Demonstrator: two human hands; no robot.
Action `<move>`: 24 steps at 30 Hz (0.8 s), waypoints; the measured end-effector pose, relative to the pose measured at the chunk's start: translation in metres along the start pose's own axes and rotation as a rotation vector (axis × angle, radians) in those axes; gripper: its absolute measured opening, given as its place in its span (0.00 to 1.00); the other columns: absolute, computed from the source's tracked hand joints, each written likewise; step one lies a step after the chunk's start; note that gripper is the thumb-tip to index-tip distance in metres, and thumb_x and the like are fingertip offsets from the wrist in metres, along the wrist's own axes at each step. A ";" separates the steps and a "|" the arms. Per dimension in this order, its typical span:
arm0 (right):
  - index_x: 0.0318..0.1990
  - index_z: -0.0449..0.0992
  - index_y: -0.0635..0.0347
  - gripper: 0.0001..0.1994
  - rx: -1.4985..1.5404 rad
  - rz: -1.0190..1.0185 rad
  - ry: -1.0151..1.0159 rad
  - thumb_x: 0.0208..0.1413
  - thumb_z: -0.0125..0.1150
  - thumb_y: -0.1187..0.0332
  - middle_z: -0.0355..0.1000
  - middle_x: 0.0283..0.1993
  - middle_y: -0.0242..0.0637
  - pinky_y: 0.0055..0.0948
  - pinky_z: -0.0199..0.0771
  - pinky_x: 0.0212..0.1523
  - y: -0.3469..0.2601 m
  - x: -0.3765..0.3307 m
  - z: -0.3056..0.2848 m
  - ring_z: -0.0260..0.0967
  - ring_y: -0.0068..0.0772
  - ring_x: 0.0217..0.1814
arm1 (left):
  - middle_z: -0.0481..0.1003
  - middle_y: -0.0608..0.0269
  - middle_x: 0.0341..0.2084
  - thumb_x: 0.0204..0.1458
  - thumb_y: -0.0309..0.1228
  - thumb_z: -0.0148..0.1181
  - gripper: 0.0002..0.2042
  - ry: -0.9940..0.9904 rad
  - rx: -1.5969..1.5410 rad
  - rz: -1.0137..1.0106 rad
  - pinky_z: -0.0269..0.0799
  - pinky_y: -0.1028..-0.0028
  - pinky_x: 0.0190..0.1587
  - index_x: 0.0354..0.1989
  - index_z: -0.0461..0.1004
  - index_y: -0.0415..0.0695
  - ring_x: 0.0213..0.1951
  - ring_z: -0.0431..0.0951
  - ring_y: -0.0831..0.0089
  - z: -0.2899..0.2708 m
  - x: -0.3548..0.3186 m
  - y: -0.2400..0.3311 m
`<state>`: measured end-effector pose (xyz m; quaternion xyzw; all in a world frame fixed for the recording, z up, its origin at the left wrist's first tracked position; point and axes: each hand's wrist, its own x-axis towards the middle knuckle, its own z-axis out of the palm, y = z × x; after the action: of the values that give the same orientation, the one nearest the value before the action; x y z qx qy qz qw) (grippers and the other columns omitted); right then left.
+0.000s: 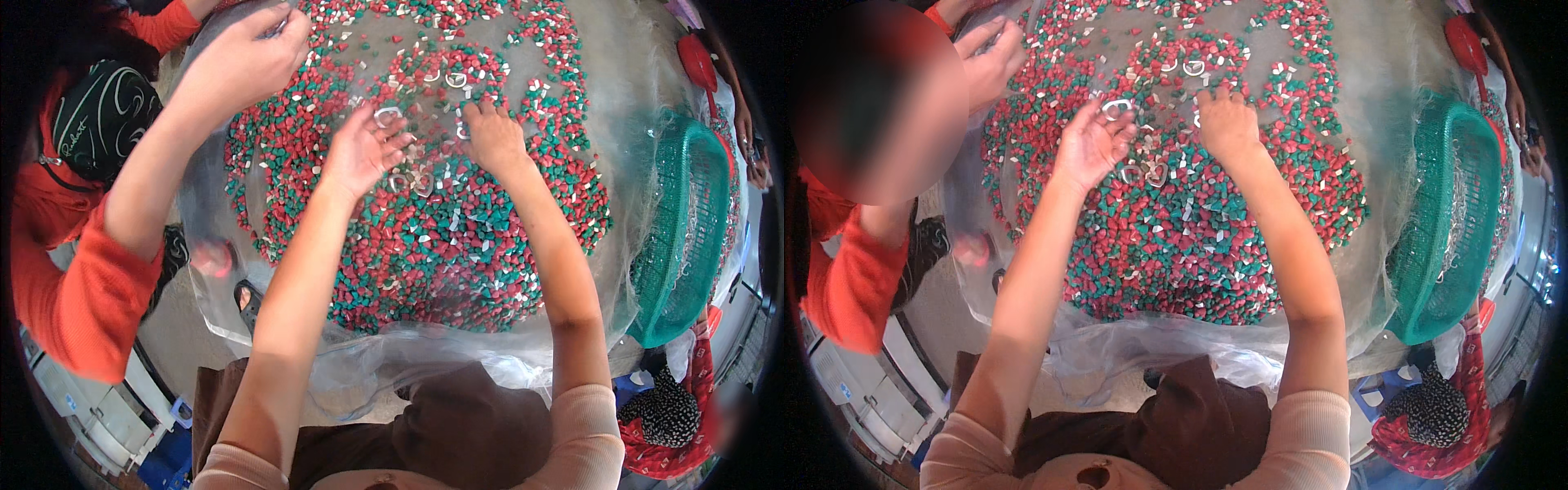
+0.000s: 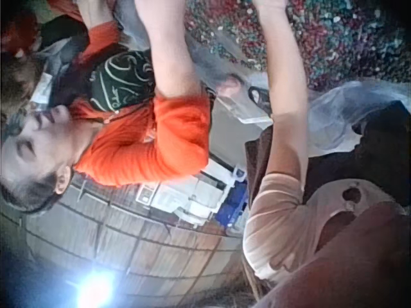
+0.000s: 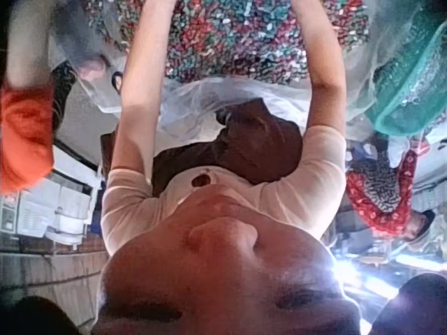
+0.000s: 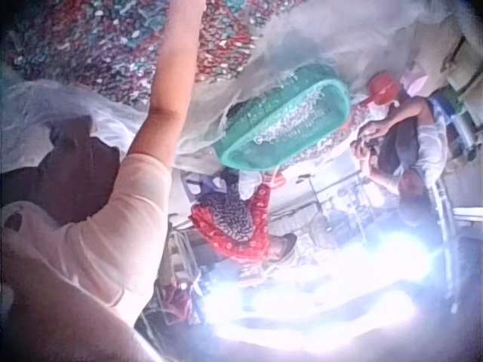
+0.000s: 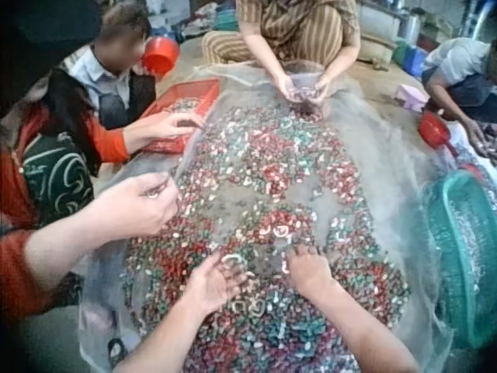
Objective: The person sits on the floor and sorts small red, green, and white plastic pieces by hand, picking them from a large pile and placing them into separate containers. Other people are also sorting nearby.
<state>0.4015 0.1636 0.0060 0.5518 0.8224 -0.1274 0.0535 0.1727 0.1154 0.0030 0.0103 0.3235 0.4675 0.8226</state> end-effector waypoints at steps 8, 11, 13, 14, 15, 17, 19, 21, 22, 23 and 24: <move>0.46 0.64 0.58 0.25 0.028 0.024 -0.047 0.38 0.67 0.66 0.65 0.48 0.45 0.45 0.71 0.44 0.005 -0.002 0.002 0.67 0.47 0.50 | 0.75 0.58 0.35 0.53 0.34 0.53 0.11 0.325 0.918 0.241 0.73 0.72 0.39 0.36 0.72 0.37 0.41 0.76 0.67 0.008 -0.023 0.000; 0.46 0.66 0.55 0.24 0.017 -0.021 0.029 0.39 0.66 0.65 0.64 0.49 0.43 0.45 0.70 0.46 0.004 -0.006 0.009 0.64 0.45 0.52 | 0.76 0.57 0.30 0.52 0.32 0.54 0.09 0.278 0.935 0.131 0.73 0.75 0.33 0.34 0.71 0.39 0.34 0.78 0.70 0.012 -0.027 0.002; 0.46 0.66 0.54 0.23 0.049 0.012 0.055 0.39 0.65 0.65 0.64 0.47 0.41 0.45 0.69 0.46 -0.001 -0.009 0.006 0.65 0.44 0.51 | 0.75 0.58 0.29 0.52 0.31 0.53 0.07 0.237 0.882 0.093 0.72 0.77 0.29 0.35 0.70 0.41 0.33 0.78 0.71 0.019 -0.030 -0.003; 0.46 0.66 0.54 0.23 0.017 0.018 0.052 0.39 0.65 0.65 0.64 0.46 0.40 0.45 0.69 0.45 -0.002 -0.007 0.008 0.65 0.44 0.51 | 0.75 0.59 0.29 0.52 0.31 0.53 0.07 0.217 0.856 0.077 0.71 0.78 0.27 0.35 0.69 0.41 0.32 0.78 0.72 0.026 -0.032 -0.007; 0.45 0.67 0.54 0.22 -0.015 0.025 0.050 0.40 0.64 0.65 0.64 0.46 0.40 0.44 0.69 0.45 -0.001 -0.005 0.012 0.65 0.43 0.51 | 0.74 0.61 0.27 0.52 0.30 0.53 0.06 0.241 0.883 0.068 0.71 0.80 0.25 0.36 0.67 0.43 0.31 0.77 0.73 0.034 -0.034 -0.013; 0.44 0.68 0.55 0.20 -0.062 0.005 0.045 0.41 0.63 0.65 0.65 0.46 0.40 0.45 0.69 0.45 -0.005 -0.002 0.011 0.65 0.43 0.50 | 0.74 0.58 0.28 0.52 0.31 0.54 0.08 0.224 1.359 0.239 0.71 0.72 0.29 0.36 0.69 0.42 0.30 0.76 0.69 0.026 -0.032 -0.025; 0.43 0.70 0.56 0.17 -0.090 -0.039 0.032 0.44 0.60 0.66 0.65 0.46 0.40 0.45 0.68 0.46 -0.006 -0.001 0.008 0.66 0.42 0.50 | 0.73 0.55 0.27 0.50 0.34 0.56 0.09 0.225 1.746 0.329 0.69 0.66 0.35 0.35 0.71 0.42 0.31 0.75 0.62 0.034 -0.033 -0.042; 0.42 0.71 0.57 0.14 -0.120 -0.056 0.033 0.45 0.59 0.66 0.66 0.44 0.40 0.44 0.69 0.45 -0.005 0.001 0.006 0.67 0.41 0.49 | 0.72 0.50 0.30 0.48 0.35 0.58 0.11 0.242 1.972 0.449 0.70 0.63 0.37 0.33 0.72 0.39 0.33 0.75 0.55 0.037 -0.036 -0.057; 0.41 0.72 0.58 0.13 -0.138 -0.064 0.034 0.46 0.58 0.66 0.66 0.44 0.39 0.44 0.69 0.44 -0.003 0.002 0.005 0.67 0.40 0.48 | 0.72 0.45 0.34 0.47 0.35 0.58 0.13 0.235 2.030 0.465 0.71 0.61 0.37 0.34 0.72 0.37 0.35 0.75 0.52 0.034 -0.035 -0.062; 0.37 0.73 0.58 0.10 -0.211 -0.115 0.113 0.47 0.56 0.66 0.67 0.41 0.39 0.43 0.69 0.44 -0.001 0.003 0.012 0.70 0.40 0.44 | 0.72 0.46 0.33 0.47 0.34 0.58 0.12 0.219 2.042 0.466 0.71 0.61 0.37 0.34 0.73 0.38 0.35 0.75 0.52 0.031 -0.033 -0.063; 0.36 0.74 0.58 0.10 -0.254 -0.148 0.111 0.46 0.57 0.66 0.68 0.40 0.38 0.42 0.69 0.43 -0.001 0.006 0.014 0.70 0.39 0.43 | 0.73 0.47 0.33 0.47 0.34 0.58 0.11 0.203 2.054 0.468 0.71 0.61 0.37 0.34 0.73 0.38 0.34 0.75 0.53 0.028 -0.031 -0.063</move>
<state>0.3978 0.1649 -0.0089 0.4847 0.8721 0.0049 0.0676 0.2250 0.0643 0.0214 0.7239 0.6210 0.1150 0.2776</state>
